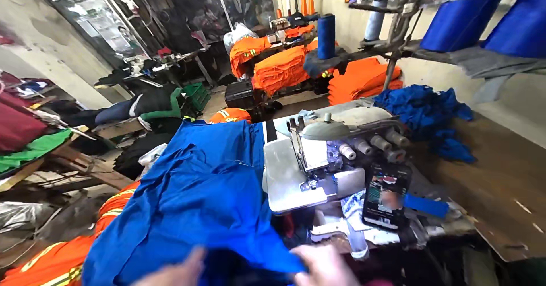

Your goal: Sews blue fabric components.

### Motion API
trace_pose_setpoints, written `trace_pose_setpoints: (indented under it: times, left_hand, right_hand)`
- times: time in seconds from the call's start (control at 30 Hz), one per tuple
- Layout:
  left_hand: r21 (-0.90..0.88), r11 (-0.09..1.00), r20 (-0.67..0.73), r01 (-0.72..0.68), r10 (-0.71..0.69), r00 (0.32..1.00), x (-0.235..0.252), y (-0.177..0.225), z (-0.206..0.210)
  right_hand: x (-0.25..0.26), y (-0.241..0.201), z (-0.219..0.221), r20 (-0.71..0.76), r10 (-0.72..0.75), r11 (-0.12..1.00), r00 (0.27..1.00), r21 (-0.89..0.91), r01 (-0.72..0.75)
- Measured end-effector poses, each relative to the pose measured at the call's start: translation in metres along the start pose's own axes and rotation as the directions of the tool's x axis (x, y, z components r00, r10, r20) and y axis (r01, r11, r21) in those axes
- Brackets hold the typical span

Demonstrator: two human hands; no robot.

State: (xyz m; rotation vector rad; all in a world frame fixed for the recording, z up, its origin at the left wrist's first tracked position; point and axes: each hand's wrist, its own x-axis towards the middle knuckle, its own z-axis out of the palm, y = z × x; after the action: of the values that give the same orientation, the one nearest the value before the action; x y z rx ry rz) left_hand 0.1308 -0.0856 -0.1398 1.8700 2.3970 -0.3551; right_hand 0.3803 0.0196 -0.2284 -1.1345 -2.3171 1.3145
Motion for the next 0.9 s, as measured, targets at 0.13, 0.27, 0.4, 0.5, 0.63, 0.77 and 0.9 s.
trace_pose_setpoints:
  times: [0.13,0.27,0.4,0.5,0.63,0.77,0.9]
  left_hand:
    - [0.021,0.995,-0.643,-0.093,0.085,0.761,0.064,0.037,-0.087]
    - [-0.121,0.950,-0.470,-0.289,0.201,0.859,0.158,0.115,-0.035]
    - [-0.164,0.847,-0.693,-0.506,0.266,0.670,0.187,0.119,0.025]
    - [-0.146,0.785,-0.661,-0.602,0.376,0.649,0.173,0.109,0.030]
    - [-0.031,0.838,-0.461,-0.545,0.472,0.751,0.161,0.114,0.025]
    - [-0.111,0.810,-0.432,-0.576,0.483,0.762,0.177,0.123,0.019]
    - [-0.116,0.759,-0.370,-0.641,0.565,0.737,0.187,0.117,0.017]
  right_hand:
    - [-0.011,-0.041,0.014,-0.303,-0.375,0.864,0.876,0.228,0.449]
    - [0.014,0.053,0.006,-0.542,-0.293,0.859,0.788,0.213,0.466]
    - [0.015,0.091,-0.001,-0.554,-0.264,0.889,0.790,0.177,0.422]
    - [0.011,0.107,-0.012,-0.464,-0.358,0.869,0.810,0.150,0.471]
    - [0.013,0.112,-0.019,-0.376,-0.335,0.862,0.864,0.247,0.442]
    - [0.015,0.110,-0.020,-0.407,-0.244,0.862,0.880,0.325,0.389]
    - [0.017,0.109,-0.018,-0.466,-0.242,0.892,0.851,0.239,0.384]
